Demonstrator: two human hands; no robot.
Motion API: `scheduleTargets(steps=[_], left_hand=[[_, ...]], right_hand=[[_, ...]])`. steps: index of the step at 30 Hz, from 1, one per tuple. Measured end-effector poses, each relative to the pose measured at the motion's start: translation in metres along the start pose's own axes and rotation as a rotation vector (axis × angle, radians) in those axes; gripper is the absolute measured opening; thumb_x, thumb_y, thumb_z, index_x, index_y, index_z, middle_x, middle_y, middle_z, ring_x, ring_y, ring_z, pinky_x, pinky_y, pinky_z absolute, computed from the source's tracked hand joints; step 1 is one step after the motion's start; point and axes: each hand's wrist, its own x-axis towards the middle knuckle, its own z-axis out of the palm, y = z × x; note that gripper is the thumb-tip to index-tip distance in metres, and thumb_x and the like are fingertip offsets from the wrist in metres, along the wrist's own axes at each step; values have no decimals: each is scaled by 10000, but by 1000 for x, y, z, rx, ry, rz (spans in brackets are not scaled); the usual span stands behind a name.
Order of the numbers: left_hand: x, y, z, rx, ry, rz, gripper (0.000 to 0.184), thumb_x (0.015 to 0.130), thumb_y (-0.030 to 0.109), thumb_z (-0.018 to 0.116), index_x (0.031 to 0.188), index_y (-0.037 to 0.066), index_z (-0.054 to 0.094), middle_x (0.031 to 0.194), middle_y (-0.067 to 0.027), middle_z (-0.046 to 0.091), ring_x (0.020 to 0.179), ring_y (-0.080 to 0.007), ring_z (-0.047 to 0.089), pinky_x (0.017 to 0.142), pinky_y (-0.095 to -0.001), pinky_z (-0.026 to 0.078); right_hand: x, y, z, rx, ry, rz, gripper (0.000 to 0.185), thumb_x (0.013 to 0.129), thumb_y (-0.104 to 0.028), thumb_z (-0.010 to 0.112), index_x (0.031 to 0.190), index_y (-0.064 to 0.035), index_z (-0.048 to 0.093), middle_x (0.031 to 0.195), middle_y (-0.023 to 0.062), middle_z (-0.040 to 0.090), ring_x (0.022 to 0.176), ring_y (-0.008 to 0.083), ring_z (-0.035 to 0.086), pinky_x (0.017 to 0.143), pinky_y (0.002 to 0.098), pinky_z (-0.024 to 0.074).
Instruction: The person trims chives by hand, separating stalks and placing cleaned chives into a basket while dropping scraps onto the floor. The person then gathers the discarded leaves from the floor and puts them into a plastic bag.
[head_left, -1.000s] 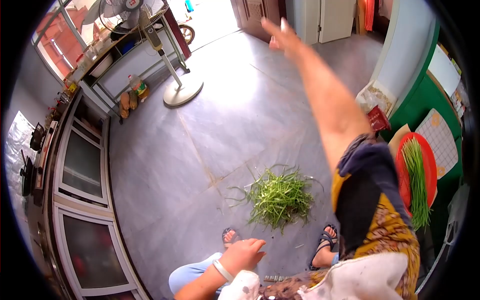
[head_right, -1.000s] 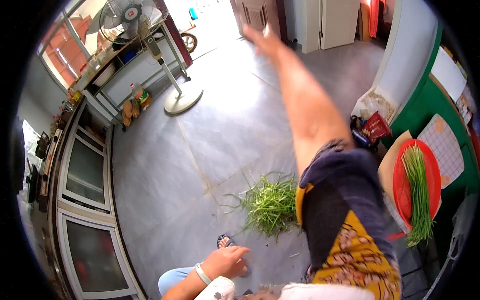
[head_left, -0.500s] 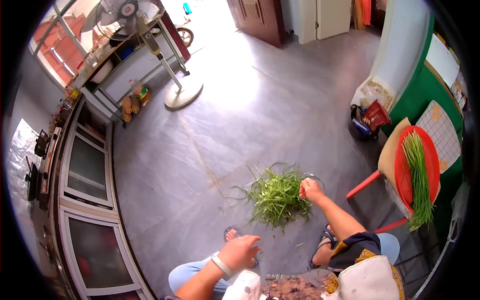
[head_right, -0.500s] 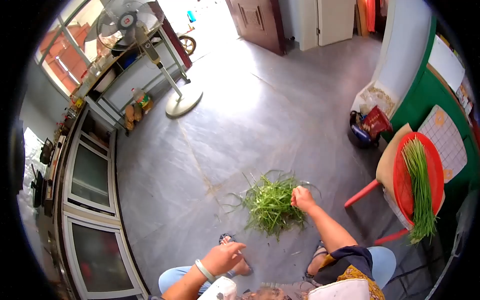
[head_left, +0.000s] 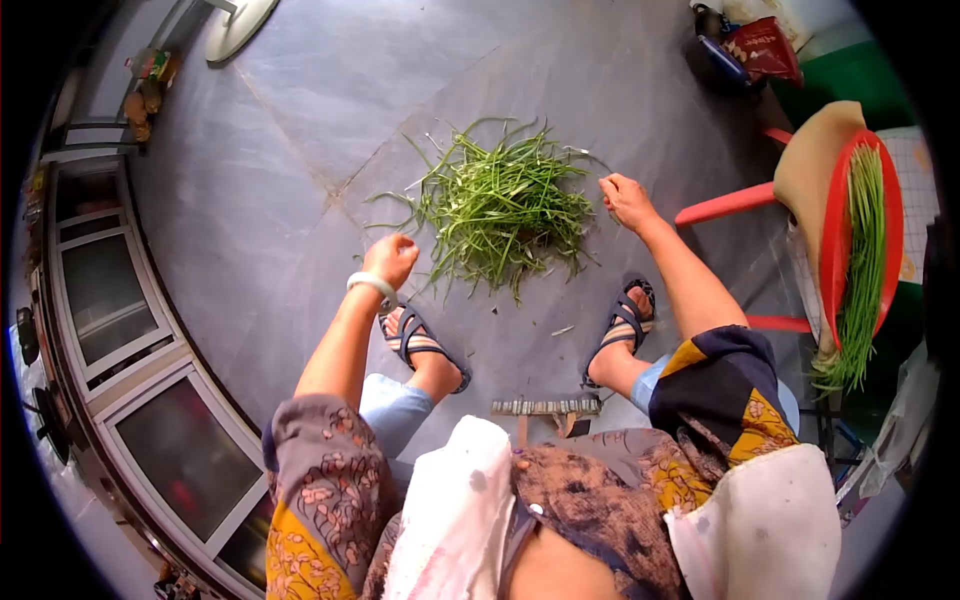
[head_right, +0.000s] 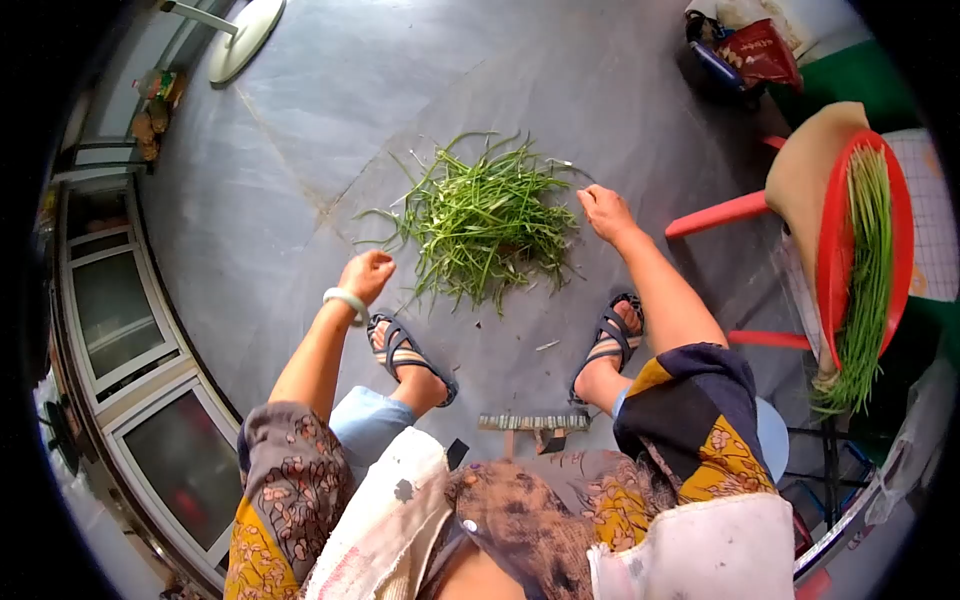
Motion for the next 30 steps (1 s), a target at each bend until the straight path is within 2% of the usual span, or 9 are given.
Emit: scheduleTargets(steps=[3,5,9,11,17,20,25,27,30], left_hand=[[55,24,-3,195,143,76,371,818,282,595,1085,31,652,1100,-226,632,1069,-375,580,937,-418,457],[99,35,2,274,166,74,374,830,260,610,1136,46,611,1159,-206,603,1102,-372,553,959,-420,437],[169,61,11,421,290,290,504,811,258,620,1266,67,516,1287,-145,530,1194,-334,496,1000,-436,413],[195,84,12,526,282,313,577,827,323,626,1325,83,462,1371,-136,464,1268,-319,431,1035,-429,379],[216,98,37,679,219,326,768,823,611,529,1382,98,413,1448,-145,380,1358,-326,327,1074,-487,311],[191,83,56,585,231,405,758,823,638,499,1341,87,454,1433,-161,380,1339,-334,331,1059,-521,292],[115,81,76,531,97,363,1065,616,730,662,1397,62,383,1385,-172,406,1328,-322,333,1068,-509,271],[94,91,80,566,25,265,1204,546,727,718,1444,49,289,1436,-172,349,1356,-330,293,1091,-493,261],[73,93,95,570,15,215,1261,513,678,772,1458,44,229,1469,-152,303,1380,-318,253,1088,-550,241]], right_hand=[[41,-30,1,-144,-63,-139,347,929,-376,505,954,-46,610,859,188,648,866,380,614,767,439,478],[83,-42,16,-217,-59,-322,352,936,-377,497,1003,-48,604,908,214,635,918,405,600,771,458,473],[157,-94,55,-460,-215,-520,417,941,-409,494,1185,-75,550,1161,185,561,1101,377,537,904,453,453],[161,-138,65,-589,-297,-486,447,940,-426,492,1237,-94,528,1281,146,491,1211,342,467,976,451,416],[169,-147,91,-703,-295,-601,461,928,-464,499,1207,-103,562,1253,133,499,1227,309,434,1002,462,375],[143,-125,78,-694,-474,-717,541,895,-545,502,1184,-93,579,1200,147,510,1162,327,460,959,469,389],[83,-97,56,-662,-575,-655,875,685,-689,650,1282,-63,511,1229,142,496,1183,310,441,925,485,393],[60,-99,49,-681,-593,-628,974,621,-578,766,1352,-38,415,1271,127,470,1203,299,428,921,483,393],[40,-85,55,-725,-507,-637,1004,586,-463,827,1364,-19,371,1256,117,468,1189,294,435,909,482,397]])
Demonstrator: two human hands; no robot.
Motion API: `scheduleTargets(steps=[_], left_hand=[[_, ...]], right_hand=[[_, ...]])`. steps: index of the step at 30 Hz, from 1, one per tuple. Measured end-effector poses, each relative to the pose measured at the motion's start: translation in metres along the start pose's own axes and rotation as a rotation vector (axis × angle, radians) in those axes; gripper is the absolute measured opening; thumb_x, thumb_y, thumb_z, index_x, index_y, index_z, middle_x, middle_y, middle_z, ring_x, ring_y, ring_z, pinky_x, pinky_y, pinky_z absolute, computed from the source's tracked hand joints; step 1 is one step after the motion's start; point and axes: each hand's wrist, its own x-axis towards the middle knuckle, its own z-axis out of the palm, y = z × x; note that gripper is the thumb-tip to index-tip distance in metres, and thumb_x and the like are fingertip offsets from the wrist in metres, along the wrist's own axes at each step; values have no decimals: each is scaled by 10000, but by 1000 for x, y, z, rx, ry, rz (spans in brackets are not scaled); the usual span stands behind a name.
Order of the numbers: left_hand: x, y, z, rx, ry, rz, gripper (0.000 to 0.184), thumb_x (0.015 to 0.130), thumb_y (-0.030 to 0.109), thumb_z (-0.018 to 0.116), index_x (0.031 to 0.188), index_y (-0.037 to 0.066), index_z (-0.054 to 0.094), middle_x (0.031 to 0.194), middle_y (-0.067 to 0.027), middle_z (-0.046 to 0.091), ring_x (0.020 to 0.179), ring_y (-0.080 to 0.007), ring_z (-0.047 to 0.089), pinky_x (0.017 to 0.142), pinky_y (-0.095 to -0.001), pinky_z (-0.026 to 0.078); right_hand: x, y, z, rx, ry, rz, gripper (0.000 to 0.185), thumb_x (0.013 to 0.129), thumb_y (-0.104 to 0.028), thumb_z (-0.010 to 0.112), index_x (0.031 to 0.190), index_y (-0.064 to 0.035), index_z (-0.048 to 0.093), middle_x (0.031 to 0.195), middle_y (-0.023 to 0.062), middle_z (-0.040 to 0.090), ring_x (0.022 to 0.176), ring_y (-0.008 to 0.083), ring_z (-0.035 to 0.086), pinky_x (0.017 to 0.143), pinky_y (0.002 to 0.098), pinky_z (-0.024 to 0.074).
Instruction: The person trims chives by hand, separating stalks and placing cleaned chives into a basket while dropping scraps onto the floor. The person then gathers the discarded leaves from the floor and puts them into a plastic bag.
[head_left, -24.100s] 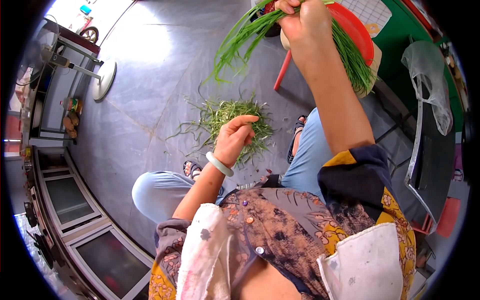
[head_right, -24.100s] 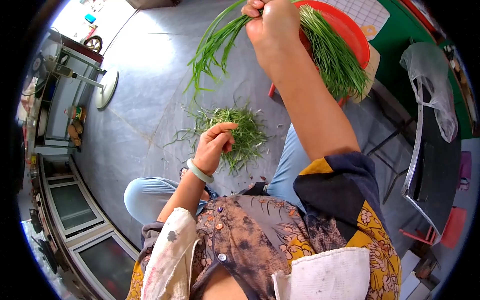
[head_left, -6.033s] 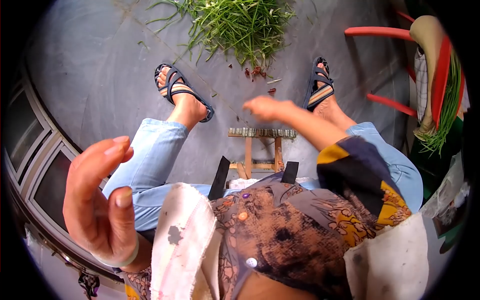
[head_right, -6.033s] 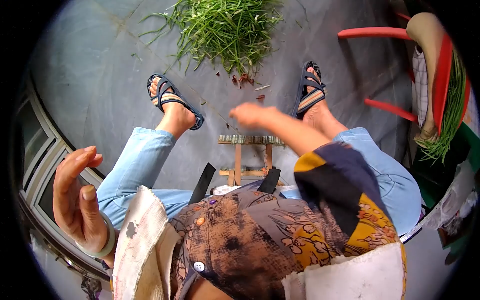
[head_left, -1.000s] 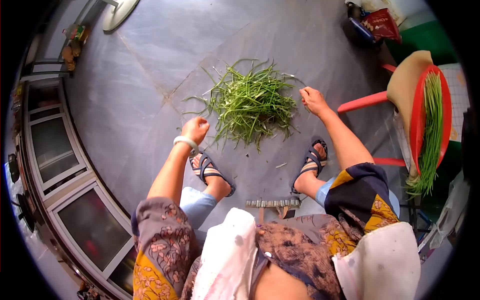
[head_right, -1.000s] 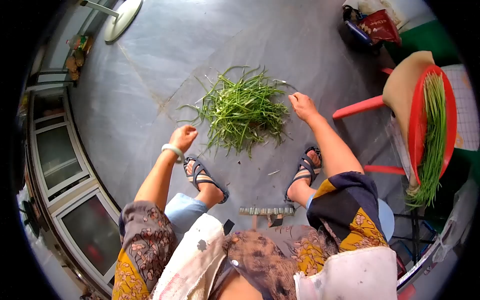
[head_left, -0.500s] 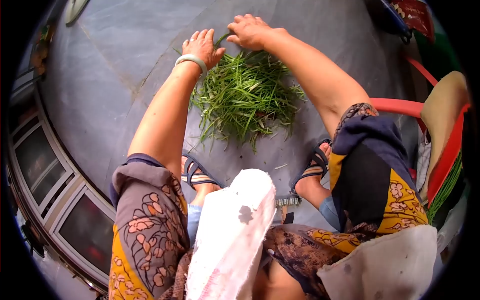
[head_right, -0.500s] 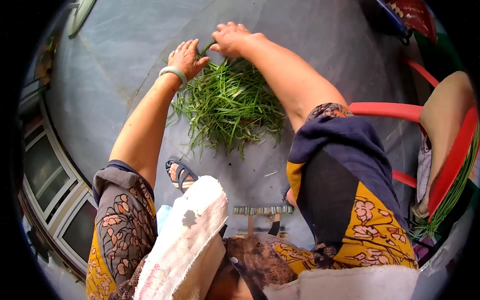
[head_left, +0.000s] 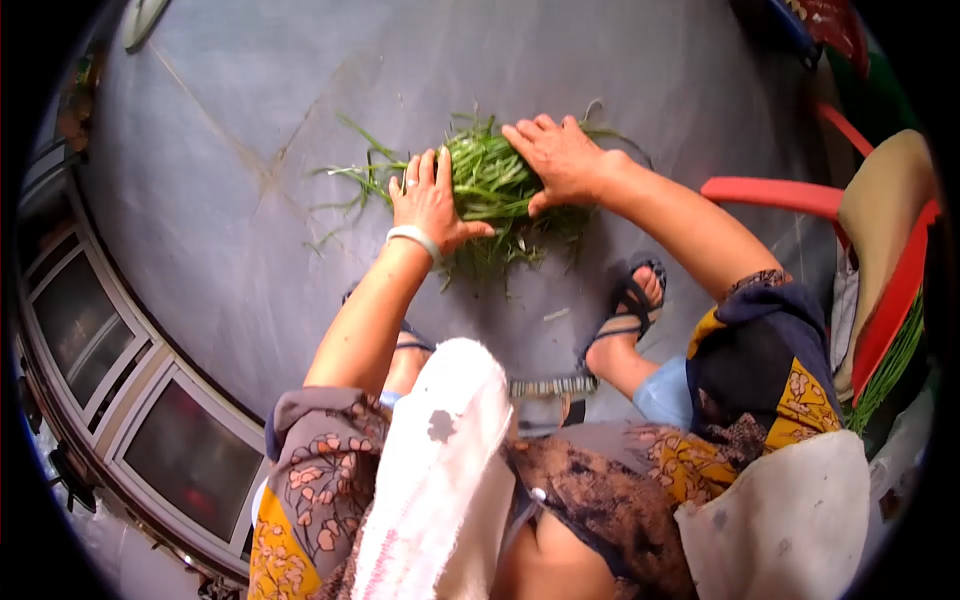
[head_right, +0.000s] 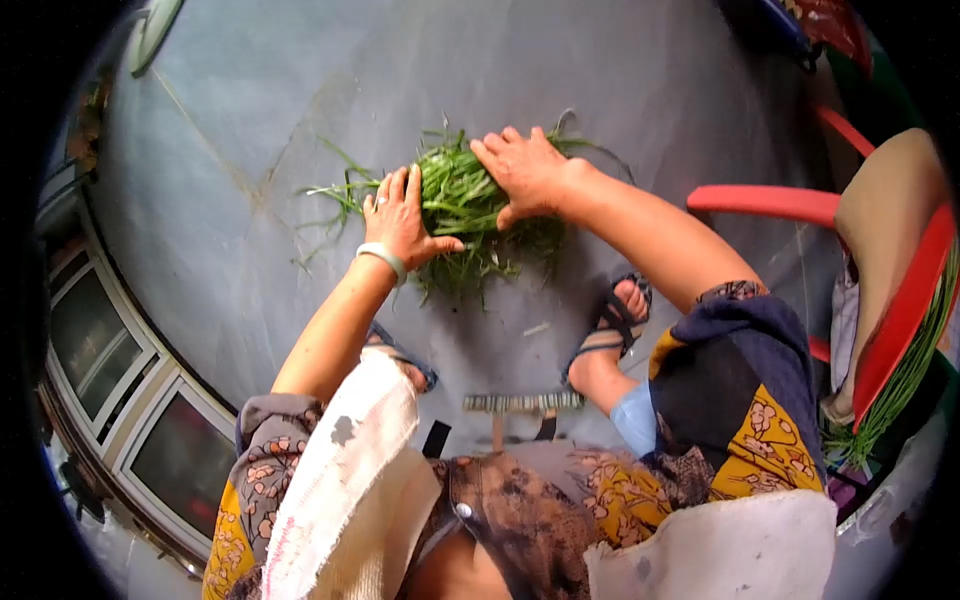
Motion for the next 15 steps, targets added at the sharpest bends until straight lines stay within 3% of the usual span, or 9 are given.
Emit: scheduleTargets(steps=[1,2,5,6,9,12,15], left_hand=[[-5,3,5,2,10,-14,1271,507,665,784,1459,43,218,1477,-145,291,1386,-314,244,1086,-567,235],[-8,6,9,16,0,-35,1266,501,641,801,1460,55,217,1487,-134,275,1390,-309,237,1085,-574,236],[-13,12,32,41,106,-77,1150,552,461,846,1446,77,234,1426,-122,341,1343,-294,305,1040,-544,312],[-12,12,32,-2,113,-67,1083,568,411,840,1423,77,264,1377,-126,375,1300,-299,347,1015,-523,342],[-14,10,35,-125,123,-71,888,614,275,814,1344,79,349,1236,-139,457,1167,-317,456,943,-463,418],[-13,12,51,-251,181,-113,628,677,128,740,1220,72,430,1118,-177,503,1026,-373,531,877,-426,464],[-15,24,67,-400,301,-284,565,704,93,699,1204,54,437,1128,-191,500,1041,-393,521,896,-437,452]], right_hand=[[-3,-5,2,-7,6,23,1006,582,-418,842,1367,-15,359,1249,115,467,1184,291,437,907,483,399],[-4,-7,7,-36,56,57,873,620,-313,834,1316,-22,395,1215,114,476,1162,288,452,891,461,429],[-3,-3,31,11,48,99,701,647,-254,815,1198,-29,445,1188,115,480,1122,287,485,866,425,472],[-5,-1,37,17,109,59,480,716,-210,755,1053,-38,460,1082,133,537,997,314,580,779,423,519],[-12,0,55,99,91,104,318,789,-140,652,998,-31,440,965,179,590,864,372,628,709,466,526],[-16,-7,76,221,124,203,236,812,-80,555,998,-19,423,897,221,611,801,421,629,674,496,519],[-21,-23,89,345,284,362,248,801,-62,545,1002,-12,408,912,249,612,810,437,617,688,493,515]])
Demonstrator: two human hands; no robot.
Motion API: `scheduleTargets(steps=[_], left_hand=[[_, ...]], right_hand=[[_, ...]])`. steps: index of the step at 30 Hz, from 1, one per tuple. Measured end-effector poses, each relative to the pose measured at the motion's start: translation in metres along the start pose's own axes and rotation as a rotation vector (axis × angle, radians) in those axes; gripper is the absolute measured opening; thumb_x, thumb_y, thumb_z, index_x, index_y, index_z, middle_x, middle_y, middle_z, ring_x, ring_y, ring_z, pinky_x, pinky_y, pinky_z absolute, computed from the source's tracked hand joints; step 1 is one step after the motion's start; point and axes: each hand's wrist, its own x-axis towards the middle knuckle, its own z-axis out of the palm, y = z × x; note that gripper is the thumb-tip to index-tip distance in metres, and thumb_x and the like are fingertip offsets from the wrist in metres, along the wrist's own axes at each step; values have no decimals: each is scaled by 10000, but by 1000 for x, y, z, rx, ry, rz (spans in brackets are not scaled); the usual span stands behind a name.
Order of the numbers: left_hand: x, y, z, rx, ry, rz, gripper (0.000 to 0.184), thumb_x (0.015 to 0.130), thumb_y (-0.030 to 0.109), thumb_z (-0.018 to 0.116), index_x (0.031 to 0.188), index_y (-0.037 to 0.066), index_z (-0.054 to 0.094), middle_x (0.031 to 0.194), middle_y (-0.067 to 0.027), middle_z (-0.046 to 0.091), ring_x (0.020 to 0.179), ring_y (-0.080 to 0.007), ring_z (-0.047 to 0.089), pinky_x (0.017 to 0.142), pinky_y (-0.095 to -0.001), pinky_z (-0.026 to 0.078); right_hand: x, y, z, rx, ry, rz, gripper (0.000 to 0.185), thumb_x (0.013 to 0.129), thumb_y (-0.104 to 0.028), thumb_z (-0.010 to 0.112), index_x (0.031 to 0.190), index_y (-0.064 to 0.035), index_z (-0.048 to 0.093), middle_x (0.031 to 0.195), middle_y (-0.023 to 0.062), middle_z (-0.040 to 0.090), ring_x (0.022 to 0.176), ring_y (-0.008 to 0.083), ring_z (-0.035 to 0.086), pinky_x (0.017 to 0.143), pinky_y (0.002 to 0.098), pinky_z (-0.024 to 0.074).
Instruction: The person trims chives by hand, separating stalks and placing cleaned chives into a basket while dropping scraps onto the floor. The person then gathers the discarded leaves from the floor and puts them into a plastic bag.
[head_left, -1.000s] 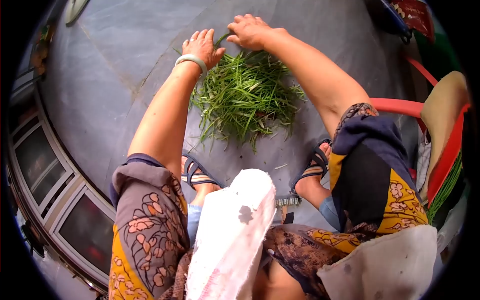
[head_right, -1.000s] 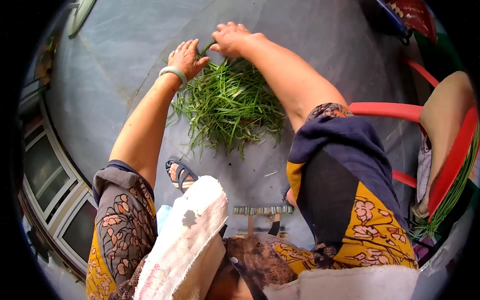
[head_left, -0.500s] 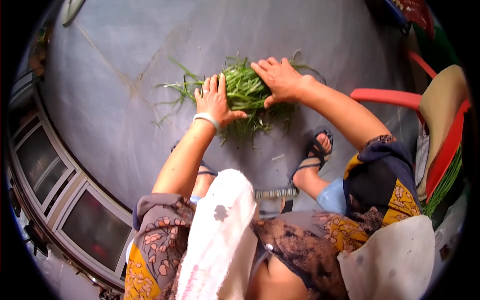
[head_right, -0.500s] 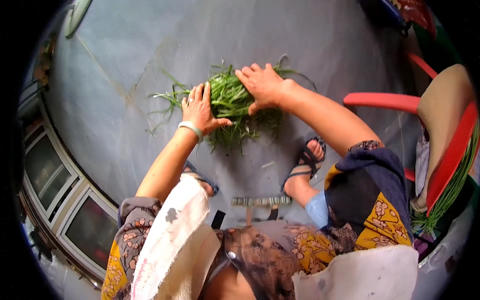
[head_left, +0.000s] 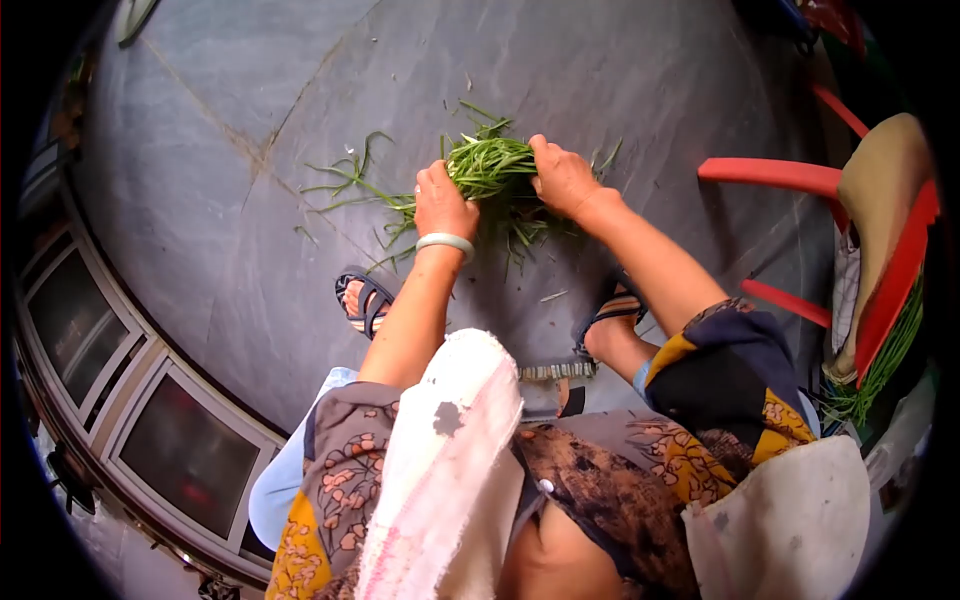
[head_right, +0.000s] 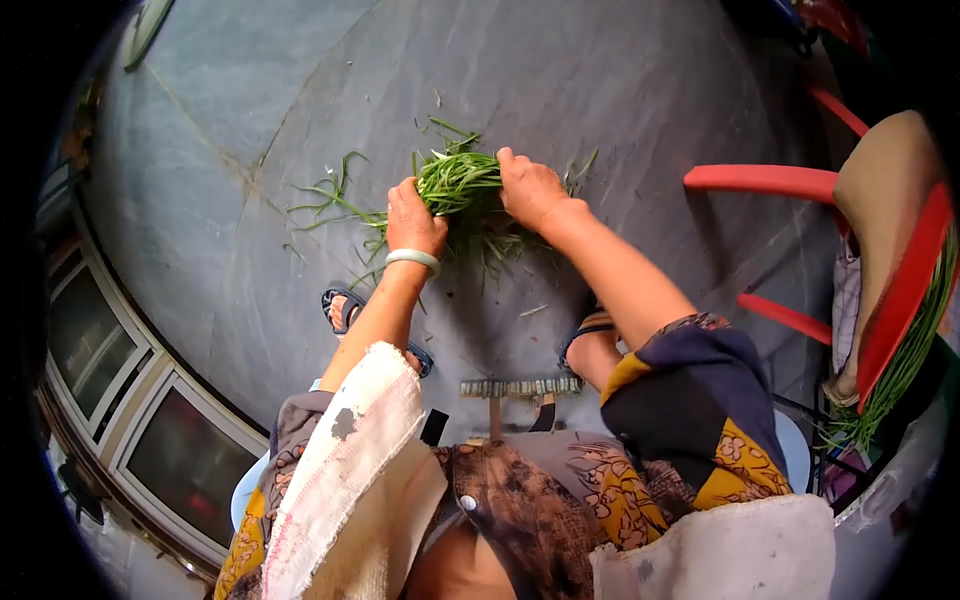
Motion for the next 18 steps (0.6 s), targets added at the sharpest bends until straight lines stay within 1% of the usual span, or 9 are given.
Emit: scheduleTargets(steps=[4,5,6,9,11,12,14,16,18], left_hand=[[-6,11,16,-347,95,-254,555,725,81,661,1222,37,420,1180,-217,471,1073,-430,501,918,-451,446],[-8,14,16,-409,72,-289,622,723,113,681,1271,16,404,1222,-222,465,1107,-415,501,951,-437,430],[-11,15,14,-495,25,-305,657,714,122,695,1289,6,399,1232,-209,478,1115,-377,509,958,-410,424],[-13,13,6,-827,-163,-315,738,705,167,742,1332,-4,393,1249,-134,516,1130,-232,514,983,-330,395],[-18,16,3,-1121,-304,-272,711,723,178,741,1323,7,400,1226,-107,523,1107,-213,511,977,-323,395],[-18,21,0,-1269,-372,-247,697,732,183,740,1319,13,404,1214,-94,527,1095,-204,510,974,-319,395],[-18,21,7,-1163,-361,-167,678,760,184,739,1318,27,386,1213,-87,525,1080,-199,515,953,-320,411],[-20,22,7,-1306,-395,-272,671,766,168,746,1309,23,380,1218,-91,524,1070,-195,519,923,-332,435],[-16,16,12,-1241,-363,-304,507,770,163,757,1180,12,500,1050,-69,598,927,-188,579,820,-328,487]], right_hand=[[-16,-24,20,312,265,297,379,793,-114,568,1135,-4,447,1093,260,557,1034,440,546,888,474,457],[-21,-28,24,451,283,341,440,794,-134,568,1198,-6,450,1173,251,517,1132,428,482,962,460,407],[-27,-30,34,519,346,326,492,799,-134,560,1253,-4,424,1195,261,504,1145,423,475,981,444,397],[-37,-44,44,682,318,356,580,812,-142,548,1341,-5,354,1246,287,467,1168,436,457,1007,438,377],[-42,-57,54,727,300,342,573,835,-146,519,1361,-23,328,1268,275,467,1179,454,437,1014,458,365],[-44,-67,56,695,391,228,475,852,-153,503,1305,-49,409,1234,235,505,1129,445,457,980,462,390],[-43,-77,63,470,245,131,370,859,-165,500,1215,-66,490,1174,202,537,1063,424,474,935,461,408],[-42,-80,67,596,293,88,328,847,-170,519,1156,-61,526,1126,208,543,1015,402,481,900,464,406],[-44,-88,67,658,273,143,345,840,-173,527,1168,-65,517,1127,214,543,1018,401,480,900,471,398]])
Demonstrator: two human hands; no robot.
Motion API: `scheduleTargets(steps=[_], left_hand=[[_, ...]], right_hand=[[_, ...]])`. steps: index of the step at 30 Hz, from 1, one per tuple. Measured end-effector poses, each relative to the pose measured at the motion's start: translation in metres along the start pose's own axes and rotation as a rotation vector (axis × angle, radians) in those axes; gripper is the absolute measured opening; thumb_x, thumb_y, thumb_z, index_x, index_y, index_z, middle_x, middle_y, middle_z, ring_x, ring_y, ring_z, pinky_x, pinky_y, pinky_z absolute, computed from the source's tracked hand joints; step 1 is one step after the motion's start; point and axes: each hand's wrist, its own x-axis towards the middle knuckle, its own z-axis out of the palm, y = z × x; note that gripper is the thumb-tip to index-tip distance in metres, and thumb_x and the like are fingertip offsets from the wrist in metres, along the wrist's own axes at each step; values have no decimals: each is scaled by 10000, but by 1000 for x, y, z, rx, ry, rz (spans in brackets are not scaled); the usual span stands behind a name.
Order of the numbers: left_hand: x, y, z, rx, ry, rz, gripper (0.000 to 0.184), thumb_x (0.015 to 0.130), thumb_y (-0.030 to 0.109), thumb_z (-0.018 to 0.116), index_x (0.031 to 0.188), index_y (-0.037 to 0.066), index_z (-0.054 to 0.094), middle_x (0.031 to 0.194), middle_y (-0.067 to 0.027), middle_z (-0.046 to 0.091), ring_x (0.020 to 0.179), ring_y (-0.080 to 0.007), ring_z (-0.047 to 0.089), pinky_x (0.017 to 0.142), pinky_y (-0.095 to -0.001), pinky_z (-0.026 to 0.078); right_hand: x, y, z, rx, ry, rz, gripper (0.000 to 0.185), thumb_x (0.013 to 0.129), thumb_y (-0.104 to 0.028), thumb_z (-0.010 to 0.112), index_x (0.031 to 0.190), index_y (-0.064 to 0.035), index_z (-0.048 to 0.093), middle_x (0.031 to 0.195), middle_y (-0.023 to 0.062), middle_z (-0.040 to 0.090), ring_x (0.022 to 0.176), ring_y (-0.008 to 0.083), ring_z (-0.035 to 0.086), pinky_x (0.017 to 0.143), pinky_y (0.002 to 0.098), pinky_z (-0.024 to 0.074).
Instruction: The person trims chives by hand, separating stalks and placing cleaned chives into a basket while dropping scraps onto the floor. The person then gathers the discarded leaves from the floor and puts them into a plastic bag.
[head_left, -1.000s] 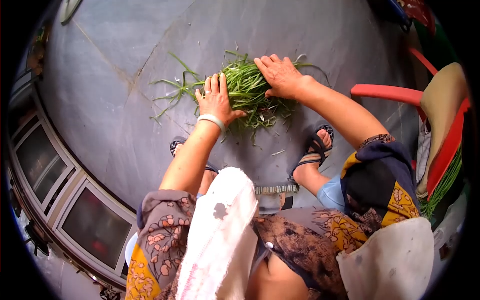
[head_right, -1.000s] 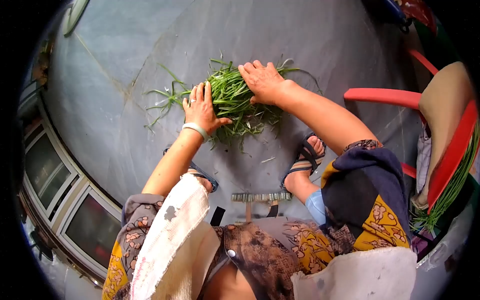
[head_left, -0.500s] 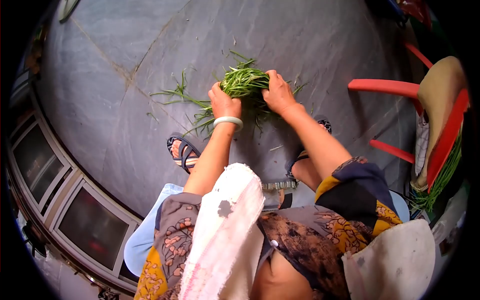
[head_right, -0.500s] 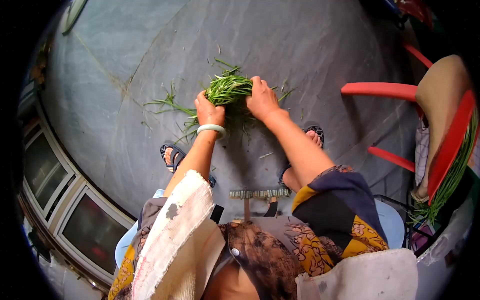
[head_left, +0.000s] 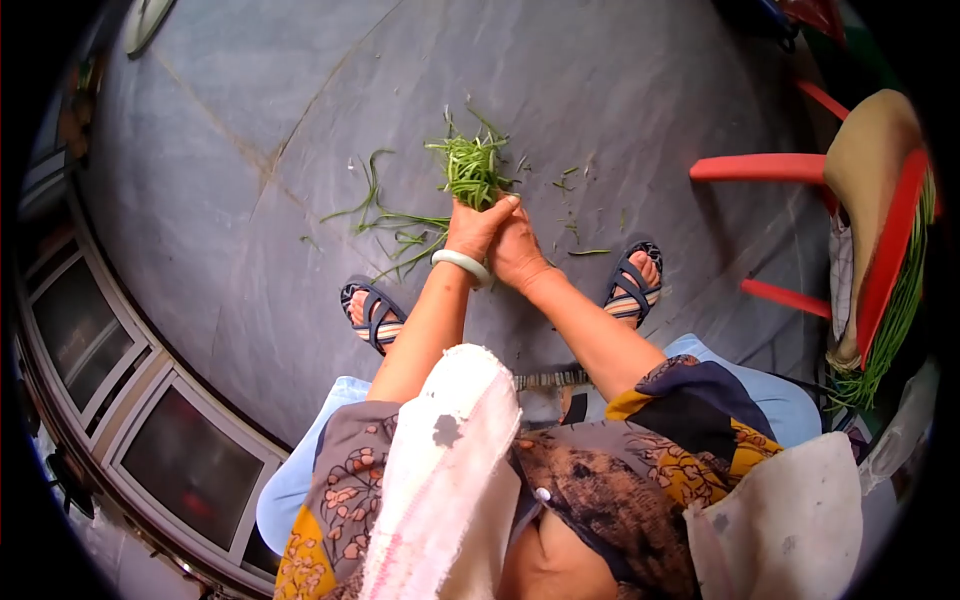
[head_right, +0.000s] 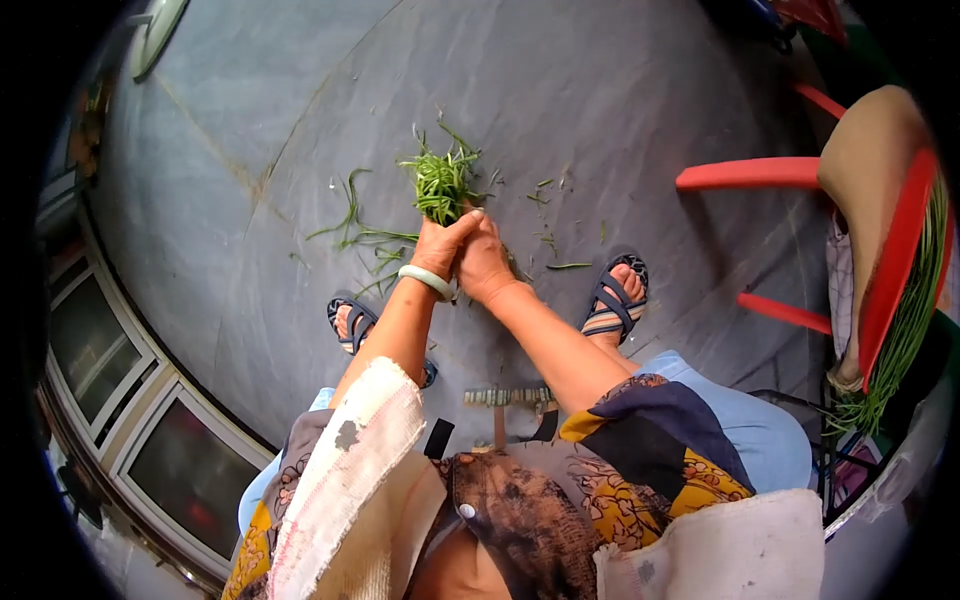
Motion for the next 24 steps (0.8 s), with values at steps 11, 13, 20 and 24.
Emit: scheduleTargets(steps=[11,13,20,24], left_hand=[[11,1,-15,-187,223,-68,216,804,78,688,993,11,605,859,-64,611,708,-188,572,624,-346,490],[2,16,-14,-19,290,5,248,803,98,694,998,-37,625,902,-87,657,753,-176,572,678,-335,477],[1,34,-74,177,261,245,211,834,22,661,1041,32,618,898,-30,627,767,-156,558,690,-319,467],[-1,54,-133,92,298,231,201,821,63,679,1005,-8,640,912,-61,674,782,-169,581,731,-337,477]], right_hand=[[-23,-29,-11,-183,-11,-317,418,809,-23,463,1222,42,483,1215,246,504,1090,419,487,972,449,399],[-20,-32,-11,-181,-31,-350,414,803,-13,456,1213,34,487,1230,241,505,1097,419,492,969,435,412],[5,-48,-41,-18,68,-347,186,865,-36,530,1037,-29,600,1038,172,604,926,350,604,801,387,501],[13,-32,-49,39,54,-191,170,884,-34,523,1029,-29,610,940,144,628,820,298,642,736,347,507]])
